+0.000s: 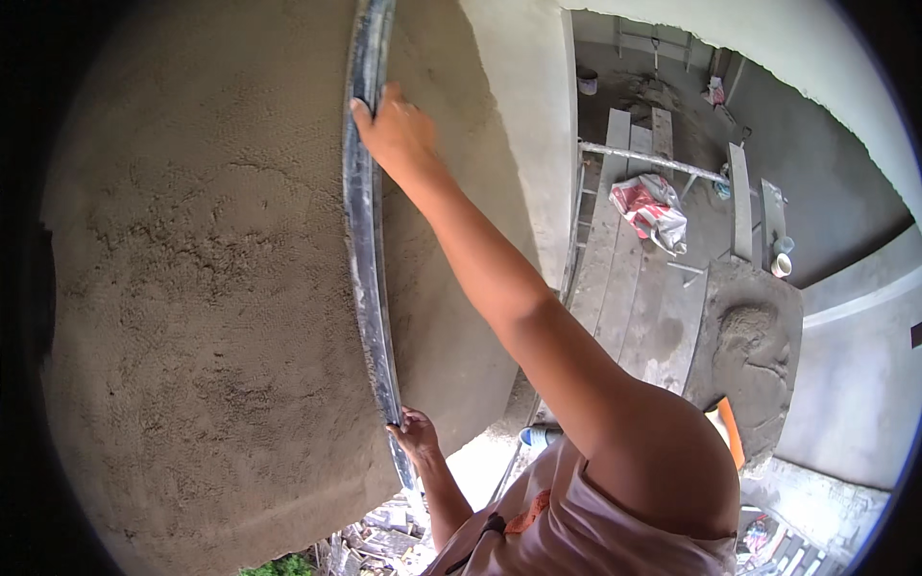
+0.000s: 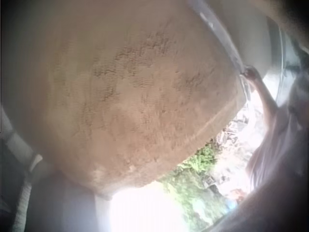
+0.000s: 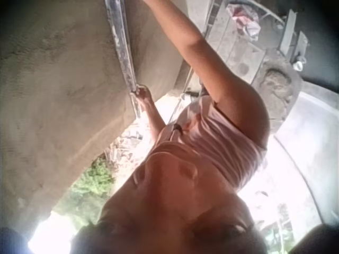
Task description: The person uses a long metal straightedge to smooth and level wet cement plaster on a vertical wall. They repeatedly drag the tool across the surface to remove excess material and create a flat finish.
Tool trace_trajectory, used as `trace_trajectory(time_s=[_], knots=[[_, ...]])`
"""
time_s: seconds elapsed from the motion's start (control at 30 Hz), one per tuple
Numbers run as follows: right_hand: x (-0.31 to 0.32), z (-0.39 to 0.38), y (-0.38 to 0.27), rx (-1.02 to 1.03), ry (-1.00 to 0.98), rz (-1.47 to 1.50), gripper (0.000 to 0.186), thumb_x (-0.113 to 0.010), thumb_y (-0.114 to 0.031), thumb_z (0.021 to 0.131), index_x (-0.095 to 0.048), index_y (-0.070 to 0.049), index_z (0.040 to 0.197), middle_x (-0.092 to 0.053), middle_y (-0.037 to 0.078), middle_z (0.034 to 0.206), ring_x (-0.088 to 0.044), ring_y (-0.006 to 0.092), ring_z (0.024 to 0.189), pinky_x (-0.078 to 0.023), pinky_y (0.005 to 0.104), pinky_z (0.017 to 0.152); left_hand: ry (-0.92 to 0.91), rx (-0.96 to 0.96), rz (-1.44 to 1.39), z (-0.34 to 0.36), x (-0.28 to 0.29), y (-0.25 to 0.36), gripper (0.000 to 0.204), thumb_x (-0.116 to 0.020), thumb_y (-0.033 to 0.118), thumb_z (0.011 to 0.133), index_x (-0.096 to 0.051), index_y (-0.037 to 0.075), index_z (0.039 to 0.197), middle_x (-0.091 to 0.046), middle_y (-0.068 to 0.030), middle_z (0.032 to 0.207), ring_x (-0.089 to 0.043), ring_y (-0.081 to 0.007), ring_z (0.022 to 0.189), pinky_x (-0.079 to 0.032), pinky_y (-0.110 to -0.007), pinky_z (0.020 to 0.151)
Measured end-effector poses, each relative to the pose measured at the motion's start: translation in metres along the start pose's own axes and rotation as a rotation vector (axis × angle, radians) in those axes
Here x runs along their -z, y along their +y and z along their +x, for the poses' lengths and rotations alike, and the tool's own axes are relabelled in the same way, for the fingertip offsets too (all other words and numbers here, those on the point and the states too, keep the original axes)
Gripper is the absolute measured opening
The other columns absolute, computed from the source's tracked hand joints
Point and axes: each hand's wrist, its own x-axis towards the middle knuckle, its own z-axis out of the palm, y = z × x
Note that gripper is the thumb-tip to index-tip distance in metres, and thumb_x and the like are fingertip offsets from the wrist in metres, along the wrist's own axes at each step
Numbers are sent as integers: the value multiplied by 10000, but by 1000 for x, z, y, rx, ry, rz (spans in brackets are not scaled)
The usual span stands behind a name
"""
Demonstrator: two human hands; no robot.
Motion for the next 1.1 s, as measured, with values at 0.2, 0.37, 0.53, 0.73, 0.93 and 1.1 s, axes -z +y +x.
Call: trace_trajectory(time_s=[0.2, 0.37, 0.53, 0.73, 0.93, 1.1], knots=[[-21, 15, 5, 24, 130, 40, 663, -471, -494, 919, -481, 108, 1197, -656, 270, 829, -650, 418, 833, -512, 481, 732, 47, -4, 33, 1, -13, -10, 388, -636, 392, 860, -600, 8, 824, -632, -81, 629, -662, -210, 670, -579, -314, 684], [-44, -3, 32, 91, 260, 45, 498, -525, -418, 913, -500, 69, 1017, -629, 238, 704, -638, 417, 693, -505, 482, 634, 49, -1, 43, 15, 22, 6, 477, -526, 488, 907, -605, 21, 844, -626, -76, 648, -654, -205, 681, -566, -301, 689], [-62, -30, 46, 11, 154, 135, 531, -527, -461, 905, -522, 50, 1048, -638, 247, 802, -633, 414, 775, -489, 465, 702, 72, -7, 60, 21, 54, 22, 482, -569, 485, 882, -600, 5, 867, -621, -80, 727, -646, -210, 785, -547, -310, 725], [-74, -48, 61, -23, 150, 127, 655, -538, -453, 905, -460, 125, 1203, -641, 286, 896, -631, 428, 857, -495, 461, 755, 55, -31, 105, 27, 76, 33, 488, -545, 506, 890, -586, 22, 839, -616, -70, 743, -633, -193, 787, -529, -293, 685], [-78, -75, 63, -74, 75, 237, 556, -553, -418, 908, -491, 84, 1137, -646, 261, 902, -630, 419, 855, -489, 454, 761, 141, -75, 138, 29, 86, 37, 480, -499, 526, 910, -575, 52, 885, -604, -53, 749, -597, -176, 713, -511, -286, 643], [-93, -96, 66, -46, 59, 295, 442, -574, -376, 905, -499, 44, 1017, -633, 252, 846, -623, 412, 801, -479, 461, 719, 250, -90, 91, 34, 105, 41, 486, -486, 550, 916, -549, 75, 1000, -613, -27, 790, -594, -154, 708, -499, -274, 613]])
